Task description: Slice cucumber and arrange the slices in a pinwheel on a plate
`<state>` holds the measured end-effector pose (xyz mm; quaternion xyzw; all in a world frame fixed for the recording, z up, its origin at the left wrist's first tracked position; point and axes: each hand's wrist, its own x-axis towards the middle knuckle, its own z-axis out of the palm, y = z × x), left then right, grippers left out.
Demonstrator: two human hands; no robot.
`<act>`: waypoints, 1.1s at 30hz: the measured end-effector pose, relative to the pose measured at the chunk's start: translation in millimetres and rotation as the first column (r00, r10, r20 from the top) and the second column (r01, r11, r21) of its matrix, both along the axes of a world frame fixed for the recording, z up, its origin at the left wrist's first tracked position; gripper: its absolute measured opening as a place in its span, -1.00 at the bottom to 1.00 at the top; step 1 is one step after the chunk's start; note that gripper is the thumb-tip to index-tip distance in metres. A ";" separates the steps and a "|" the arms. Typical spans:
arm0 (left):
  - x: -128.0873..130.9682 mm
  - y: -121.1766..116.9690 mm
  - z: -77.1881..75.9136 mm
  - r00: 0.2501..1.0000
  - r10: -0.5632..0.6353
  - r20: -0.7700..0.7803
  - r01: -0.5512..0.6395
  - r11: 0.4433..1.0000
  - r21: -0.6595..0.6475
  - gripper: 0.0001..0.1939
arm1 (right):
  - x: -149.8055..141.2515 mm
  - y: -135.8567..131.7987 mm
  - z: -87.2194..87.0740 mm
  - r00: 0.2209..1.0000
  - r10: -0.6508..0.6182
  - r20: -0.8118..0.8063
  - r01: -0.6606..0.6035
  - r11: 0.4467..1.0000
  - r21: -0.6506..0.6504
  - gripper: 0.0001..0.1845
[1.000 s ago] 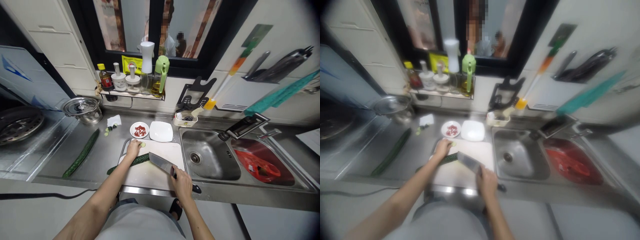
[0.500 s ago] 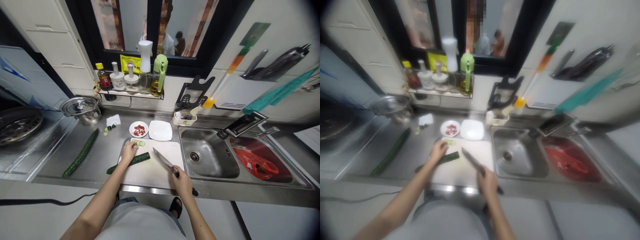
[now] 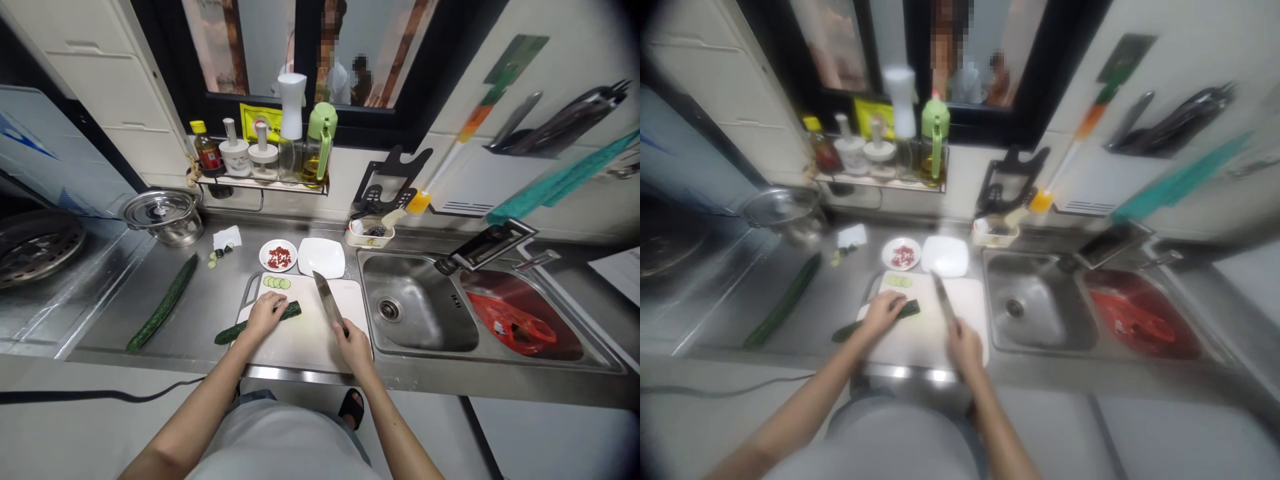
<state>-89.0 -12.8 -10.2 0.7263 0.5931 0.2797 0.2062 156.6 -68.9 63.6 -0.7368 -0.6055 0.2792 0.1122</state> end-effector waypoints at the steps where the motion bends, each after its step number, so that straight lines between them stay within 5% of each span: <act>1: 1.5 -1.4 1.4 1.000 -0.029 0.000 0.029 1.000 0.009 -0.73 | -2.1 1.1 0.1 0.999 0.033 0.028 -0.032 0.999 -0.014 -0.61; 6: 7.4 -8.4 7.0 0.989 -0.146 -0.026 0.147 0.988 0.042 -0.71 | -14.4 3.4 2.6 0.971 0.178 0.162 -0.156 0.978 -0.139 -0.63; 15: 13.1 -13.9 2.3 0.985 -0.145 -0.090 0.146 0.989 0.006 -0.70 | -39.7 2.7 19.3 0.920 0.308 0.242 -0.251 0.938 -0.240 -0.64; 33: 13.7 -15.3 -1.4 0.977 -0.156 -0.147 0.164 0.985 0.046 -0.69 | -47.3 1.7 10.8 0.891 0.368 0.264 -0.322 0.925 -0.202 -0.62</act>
